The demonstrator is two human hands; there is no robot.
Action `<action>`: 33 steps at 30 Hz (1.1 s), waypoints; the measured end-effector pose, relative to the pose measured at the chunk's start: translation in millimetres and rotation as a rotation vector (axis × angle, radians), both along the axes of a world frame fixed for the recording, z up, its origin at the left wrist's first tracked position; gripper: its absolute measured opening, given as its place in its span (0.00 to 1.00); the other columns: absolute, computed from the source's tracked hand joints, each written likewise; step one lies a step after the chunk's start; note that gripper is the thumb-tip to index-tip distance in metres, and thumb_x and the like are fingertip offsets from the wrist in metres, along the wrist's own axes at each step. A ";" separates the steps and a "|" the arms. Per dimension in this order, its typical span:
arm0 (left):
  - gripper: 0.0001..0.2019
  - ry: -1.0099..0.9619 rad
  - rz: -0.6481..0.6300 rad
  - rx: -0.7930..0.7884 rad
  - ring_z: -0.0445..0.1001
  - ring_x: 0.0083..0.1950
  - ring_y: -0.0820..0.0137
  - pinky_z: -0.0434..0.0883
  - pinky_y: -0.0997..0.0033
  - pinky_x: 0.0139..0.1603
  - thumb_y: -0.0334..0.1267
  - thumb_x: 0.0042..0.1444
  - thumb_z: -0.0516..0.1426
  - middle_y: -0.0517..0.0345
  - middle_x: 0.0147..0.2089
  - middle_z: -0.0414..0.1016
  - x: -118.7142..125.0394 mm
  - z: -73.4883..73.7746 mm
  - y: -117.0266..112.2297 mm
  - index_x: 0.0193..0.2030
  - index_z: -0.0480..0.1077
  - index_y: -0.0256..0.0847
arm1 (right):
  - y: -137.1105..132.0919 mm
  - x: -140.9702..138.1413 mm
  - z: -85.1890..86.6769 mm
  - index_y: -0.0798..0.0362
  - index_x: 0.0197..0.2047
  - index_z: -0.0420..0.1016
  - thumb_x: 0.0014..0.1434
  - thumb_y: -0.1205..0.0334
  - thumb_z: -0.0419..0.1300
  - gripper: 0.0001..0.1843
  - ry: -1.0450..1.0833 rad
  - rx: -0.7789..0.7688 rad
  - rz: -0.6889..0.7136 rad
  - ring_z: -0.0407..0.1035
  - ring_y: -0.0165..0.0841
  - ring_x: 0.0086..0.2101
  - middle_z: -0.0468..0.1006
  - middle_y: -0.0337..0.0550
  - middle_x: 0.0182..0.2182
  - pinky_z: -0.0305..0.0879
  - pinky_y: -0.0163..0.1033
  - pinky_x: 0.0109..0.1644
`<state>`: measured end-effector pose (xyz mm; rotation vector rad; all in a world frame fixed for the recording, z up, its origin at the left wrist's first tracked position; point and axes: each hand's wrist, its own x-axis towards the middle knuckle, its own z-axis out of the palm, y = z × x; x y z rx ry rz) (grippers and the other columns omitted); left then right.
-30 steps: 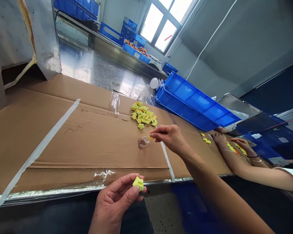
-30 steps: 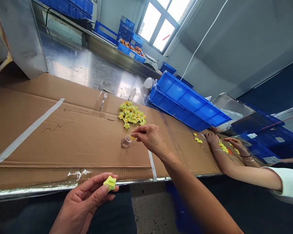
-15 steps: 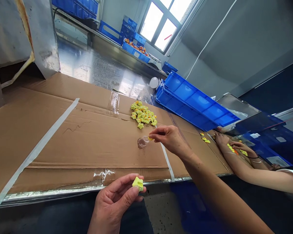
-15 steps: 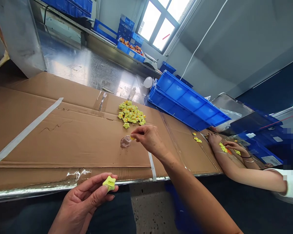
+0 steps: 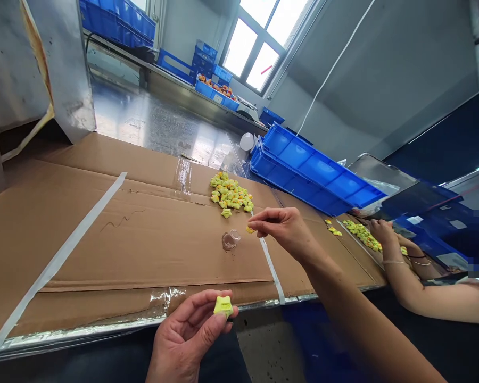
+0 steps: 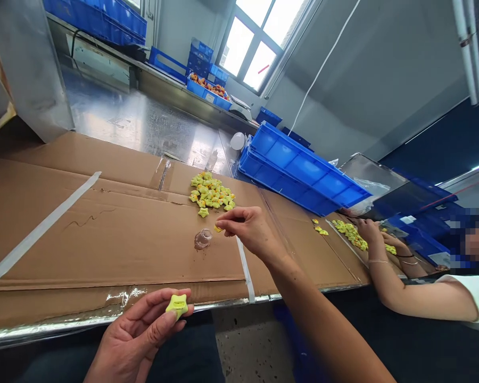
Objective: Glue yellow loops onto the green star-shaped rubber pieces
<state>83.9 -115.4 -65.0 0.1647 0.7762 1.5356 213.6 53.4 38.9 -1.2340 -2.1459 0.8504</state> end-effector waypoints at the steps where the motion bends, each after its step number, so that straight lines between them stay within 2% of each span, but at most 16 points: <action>1: 0.13 -0.010 0.010 0.002 0.80 0.36 0.62 0.76 0.74 0.34 0.36 0.37 0.70 0.47 0.39 0.82 0.7 0.5 1.4 0.32 0.78 0.37 | -2.7 0.4 2.2 0.58 0.31 0.80 0.50 0.57 0.67 0.11 0.035 -0.007 0.008 0.67 0.29 0.23 0.74 0.40 0.20 0.64 0.32 0.27; 8: 0.12 -0.099 0.045 0.101 0.80 0.37 0.61 0.76 0.74 0.34 0.32 0.36 0.70 0.46 0.40 0.82 7.8 5.7 16.7 0.30 0.78 0.37 | -29.9 6.1 5.8 0.53 0.33 0.80 0.54 0.61 0.68 0.05 0.211 -0.071 0.106 0.67 0.29 0.26 0.74 0.38 0.23 0.63 0.34 0.33; 13: 0.11 -0.145 0.056 0.144 0.80 0.37 0.61 0.75 0.74 0.33 0.31 0.38 0.69 0.46 0.41 0.82 11.5 10.8 22.0 0.31 0.77 0.37 | -51.1 4.9 3.3 0.52 0.33 0.81 0.54 0.64 0.68 0.02 0.284 -0.166 0.152 0.67 0.27 0.25 0.73 0.38 0.25 0.63 0.32 0.31; 18: 0.11 -0.193 0.045 0.157 0.80 0.36 0.63 0.75 0.75 0.33 0.29 0.39 0.69 0.50 0.37 0.82 11.1 11.1 19.5 0.32 0.77 0.37 | -69.0 -5.2 4.9 0.54 0.30 0.81 0.51 0.66 0.69 0.02 0.347 -0.269 0.186 0.68 0.26 0.23 0.73 0.39 0.23 0.65 0.29 0.28; 25: 0.10 -0.169 0.035 0.207 0.79 0.35 0.66 0.74 0.76 0.35 0.29 0.40 0.68 0.52 0.35 0.82 9.8 8.1 17.9 0.32 0.77 0.37 | -74.6 -10.1 0.7 0.54 0.30 0.81 0.53 0.66 0.68 0.01 0.329 -0.291 0.217 0.71 0.27 0.23 0.75 0.39 0.24 0.69 0.29 0.29; 33: 0.09 -0.143 0.027 0.215 0.78 0.34 0.70 0.74 0.77 0.34 0.29 0.41 0.68 0.53 0.33 0.82 8.4 11.9 17.2 0.32 0.78 0.38 | -75.2 -13.1 -2.0 0.54 0.30 0.82 0.51 0.67 0.69 0.01 0.325 -0.297 0.207 0.72 0.27 0.23 0.75 0.39 0.24 0.69 0.27 0.28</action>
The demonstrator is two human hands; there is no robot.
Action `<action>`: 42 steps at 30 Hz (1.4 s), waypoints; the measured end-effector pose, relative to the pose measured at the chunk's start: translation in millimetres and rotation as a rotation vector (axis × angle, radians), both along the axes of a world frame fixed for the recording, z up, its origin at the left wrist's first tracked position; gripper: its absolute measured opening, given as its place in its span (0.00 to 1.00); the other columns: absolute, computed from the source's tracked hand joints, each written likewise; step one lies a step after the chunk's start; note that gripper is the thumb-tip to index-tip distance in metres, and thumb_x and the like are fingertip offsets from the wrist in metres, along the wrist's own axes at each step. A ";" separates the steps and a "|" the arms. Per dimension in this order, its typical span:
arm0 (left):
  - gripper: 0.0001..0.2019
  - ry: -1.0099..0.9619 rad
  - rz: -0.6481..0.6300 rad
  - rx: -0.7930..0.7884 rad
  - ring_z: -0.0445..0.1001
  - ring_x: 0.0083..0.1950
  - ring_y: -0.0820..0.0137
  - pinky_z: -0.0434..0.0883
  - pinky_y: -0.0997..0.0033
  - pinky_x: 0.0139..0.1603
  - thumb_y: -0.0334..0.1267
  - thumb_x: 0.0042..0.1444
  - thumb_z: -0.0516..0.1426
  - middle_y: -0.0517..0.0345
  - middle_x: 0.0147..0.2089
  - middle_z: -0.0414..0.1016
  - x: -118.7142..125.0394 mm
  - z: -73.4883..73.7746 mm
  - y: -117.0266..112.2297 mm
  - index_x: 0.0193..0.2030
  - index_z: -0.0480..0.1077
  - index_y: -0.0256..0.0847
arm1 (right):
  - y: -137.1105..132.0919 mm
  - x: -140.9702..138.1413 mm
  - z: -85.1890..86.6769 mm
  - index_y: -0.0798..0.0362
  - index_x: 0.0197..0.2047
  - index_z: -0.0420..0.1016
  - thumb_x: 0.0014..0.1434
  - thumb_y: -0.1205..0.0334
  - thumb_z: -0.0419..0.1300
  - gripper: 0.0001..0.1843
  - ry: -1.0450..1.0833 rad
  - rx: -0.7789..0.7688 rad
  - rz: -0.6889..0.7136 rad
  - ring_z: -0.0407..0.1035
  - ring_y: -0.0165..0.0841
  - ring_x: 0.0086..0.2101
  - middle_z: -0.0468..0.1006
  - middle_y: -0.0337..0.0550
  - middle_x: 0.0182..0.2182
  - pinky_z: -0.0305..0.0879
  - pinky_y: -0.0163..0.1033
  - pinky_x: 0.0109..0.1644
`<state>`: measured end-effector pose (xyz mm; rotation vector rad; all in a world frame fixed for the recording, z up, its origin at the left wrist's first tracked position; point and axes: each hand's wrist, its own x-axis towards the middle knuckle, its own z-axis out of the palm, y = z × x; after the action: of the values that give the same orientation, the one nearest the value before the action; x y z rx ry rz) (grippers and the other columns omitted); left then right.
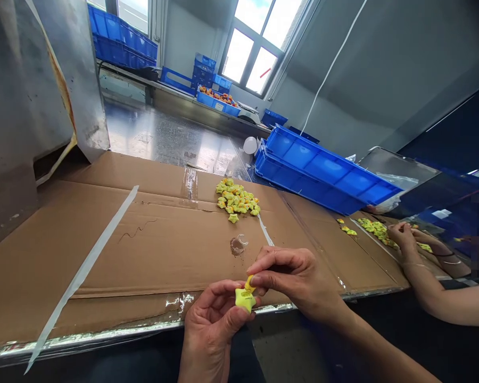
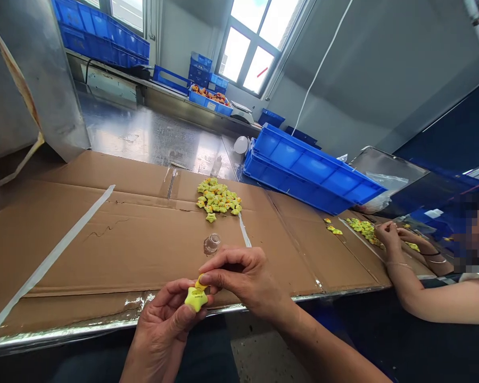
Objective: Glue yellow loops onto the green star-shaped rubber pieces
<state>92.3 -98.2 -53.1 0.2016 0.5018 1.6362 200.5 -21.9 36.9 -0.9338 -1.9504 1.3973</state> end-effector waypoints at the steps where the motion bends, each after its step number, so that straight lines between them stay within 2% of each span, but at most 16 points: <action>1: 0.10 -0.001 0.000 -0.003 0.78 0.34 0.70 0.73 0.78 0.34 0.29 0.40 0.68 0.52 0.33 0.82 -0.2 0.2 -0.1 0.32 0.78 0.38 | -0.2 -0.2 -0.1 0.54 0.30 0.82 0.51 0.68 0.69 0.01 0.003 0.001 0.002 0.72 0.27 0.23 0.75 0.39 0.24 0.69 0.27 0.28; 8: 0.10 -0.010 0.001 -0.003 0.77 0.34 0.70 0.73 0.77 0.35 0.28 0.40 0.68 0.52 0.33 0.81 -0.3 -2.0 0.4 0.32 0.77 0.38 | 0.4 1.4 -2.5 0.53 0.31 0.82 0.51 0.70 0.68 0.03 0.018 -0.013 0.022 0.72 0.26 0.23 0.75 0.38 0.24 0.70 0.25 0.28; 17: 0.10 0.016 0.022 -0.008 0.77 0.33 0.71 0.72 0.78 0.35 0.29 0.39 0.68 0.54 0.31 0.81 -0.1 -1.6 -0.6 0.31 0.77 0.38 | -0.8 0.9 -3.8 0.55 0.31 0.82 0.52 0.68 0.68 0.01 0.000 -0.001 0.039 0.73 0.27 0.24 0.75 0.39 0.25 0.71 0.27 0.28; 22: 0.09 0.041 0.030 -0.001 0.76 0.32 0.72 0.72 0.78 0.35 0.29 0.40 0.68 0.54 0.31 0.81 -0.4 -1.2 -1.2 0.31 0.77 0.38 | -0.3 2.1 -4.6 0.56 0.32 0.82 0.53 0.70 0.68 0.02 -0.059 0.137 0.065 0.71 0.26 0.24 0.75 0.40 0.25 0.67 0.27 0.28; 27: 0.09 0.065 0.034 0.016 0.78 0.34 0.68 0.72 0.75 0.36 0.30 0.40 0.68 0.52 0.31 0.81 -1.2 -1.6 -1.9 0.32 0.77 0.38 | -0.4 3.3 -4.3 0.57 0.31 0.82 0.53 0.70 0.67 0.01 -0.123 0.286 0.089 0.68 0.27 0.25 0.75 0.40 0.24 0.63 0.28 0.27; 34: 0.10 0.056 0.077 0.005 0.78 0.33 0.68 0.73 0.72 0.40 0.32 0.37 0.69 0.55 0.29 0.81 -0.2 -3.7 -2.5 0.30 0.78 0.39 | -4.9 4.1 -4.0 0.57 0.32 0.81 0.55 0.69 0.66 0.02 -0.137 0.366 0.129 0.68 0.28 0.25 0.76 0.42 0.23 0.64 0.31 0.28; 42: 0.10 0.079 0.094 0.005 0.78 0.30 0.68 0.73 0.74 0.36 0.34 0.36 0.70 0.53 0.27 0.81 -0.3 -3.1 -4.2 0.28 0.79 0.38 | -8.3 4.6 -7.5 0.57 0.32 0.82 0.56 0.68 0.66 0.03 -0.138 0.398 0.123 0.68 0.28 0.24 0.76 0.42 0.22 0.63 0.31 0.28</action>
<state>92.0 -102.4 -56.2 0.2499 0.5746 1.7259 205.1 -30.2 29.4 -0.7467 -2.3105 0.9700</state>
